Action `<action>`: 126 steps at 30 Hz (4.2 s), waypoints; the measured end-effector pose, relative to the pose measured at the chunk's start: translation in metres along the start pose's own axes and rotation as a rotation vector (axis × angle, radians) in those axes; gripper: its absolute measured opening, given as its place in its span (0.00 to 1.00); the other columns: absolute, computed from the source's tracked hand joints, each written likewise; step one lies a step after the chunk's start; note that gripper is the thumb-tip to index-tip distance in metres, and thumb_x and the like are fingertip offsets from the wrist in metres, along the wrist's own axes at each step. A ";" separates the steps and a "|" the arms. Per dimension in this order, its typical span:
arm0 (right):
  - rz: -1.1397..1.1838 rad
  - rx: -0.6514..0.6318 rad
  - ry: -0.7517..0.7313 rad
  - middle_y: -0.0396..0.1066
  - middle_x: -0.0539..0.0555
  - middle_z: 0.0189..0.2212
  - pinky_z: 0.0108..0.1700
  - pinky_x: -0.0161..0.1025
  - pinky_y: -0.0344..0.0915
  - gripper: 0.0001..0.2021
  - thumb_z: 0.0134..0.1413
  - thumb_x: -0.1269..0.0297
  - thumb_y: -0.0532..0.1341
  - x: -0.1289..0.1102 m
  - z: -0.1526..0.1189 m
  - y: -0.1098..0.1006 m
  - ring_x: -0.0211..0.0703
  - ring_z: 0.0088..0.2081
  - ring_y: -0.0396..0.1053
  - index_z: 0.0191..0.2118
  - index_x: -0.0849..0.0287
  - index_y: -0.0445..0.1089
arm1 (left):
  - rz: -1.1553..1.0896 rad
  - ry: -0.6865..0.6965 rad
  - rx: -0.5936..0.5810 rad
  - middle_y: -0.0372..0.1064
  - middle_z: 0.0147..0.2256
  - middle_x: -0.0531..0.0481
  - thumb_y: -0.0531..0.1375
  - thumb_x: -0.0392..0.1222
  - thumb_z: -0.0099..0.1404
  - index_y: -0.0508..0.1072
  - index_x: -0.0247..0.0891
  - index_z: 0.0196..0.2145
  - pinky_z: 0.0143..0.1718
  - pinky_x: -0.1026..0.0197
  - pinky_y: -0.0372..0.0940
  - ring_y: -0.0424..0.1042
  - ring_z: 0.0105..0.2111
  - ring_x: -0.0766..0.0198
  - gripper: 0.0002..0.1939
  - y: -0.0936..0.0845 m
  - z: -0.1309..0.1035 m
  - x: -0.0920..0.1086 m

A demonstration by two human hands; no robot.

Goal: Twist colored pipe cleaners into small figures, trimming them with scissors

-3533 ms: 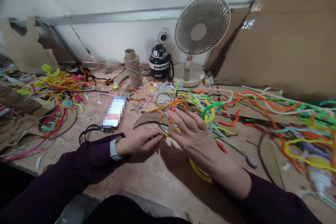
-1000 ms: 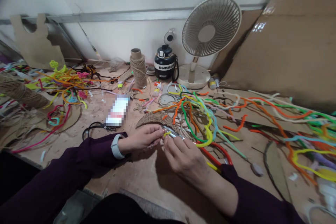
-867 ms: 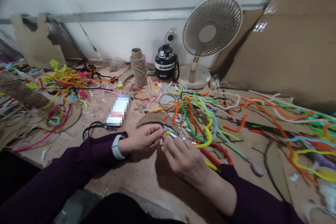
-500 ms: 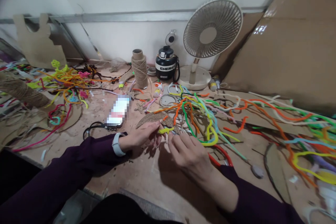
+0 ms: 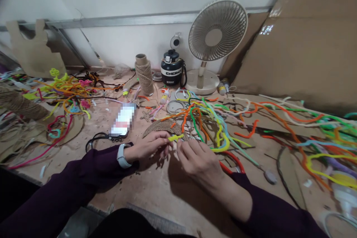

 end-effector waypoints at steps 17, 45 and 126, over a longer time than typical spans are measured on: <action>0.024 0.015 -0.004 0.66 0.52 0.23 0.31 0.40 0.53 0.06 0.60 0.75 0.57 -0.002 0.002 -0.001 0.40 0.28 0.60 0.38 0.65 0.73 | 0.021 -0.012 0.019 0.65 0.22 0.53 0.53 0.49 0.62 0.65 0.35 0.33 0.20 0.68 0.57 0.64 0.19 0.71 0.13 0.003 -0.003 0.007; 0.047 0.020 -0.012 0.68 0.54 0.23 0.30 0.42 0.53 0.09 0.60 0.76 0.56 -0.006 0.001 0.000 0.41 0.28 0.60 0.37 0.68 0.75 | -0.023 -0.025 0.000 0.66 0.20 0.53 0.52 0.44 0.61 0.66 0.34 0.32 0.18 0.68 0.59 0.64 0.17 0.70 0.10 0.002 -0.002 -0.001; 1.904 -0.647 1.069 0.71 0.50 0.24 0.29 0.34 0.61 0.16 0.44 0.51 0.70 0.013 -0.012 0.040 0.36 0.26 0.66 0.28 0.59 0.71 | 0.024 0.193 -0.161 0.53 0.22 0.58 0.53 0.61 0.64 0.62 0.36 0.28 0.22 0.67 0.48 0.50 0.21 0.73 0.23 0.008 -0.010 0.016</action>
Point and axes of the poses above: each hand's wrist, its own z-axis towards the middle knuckle, its own y-axis out of the palm, x = y × z, the point moved 3 cm from there along z, towards the middle knuckle
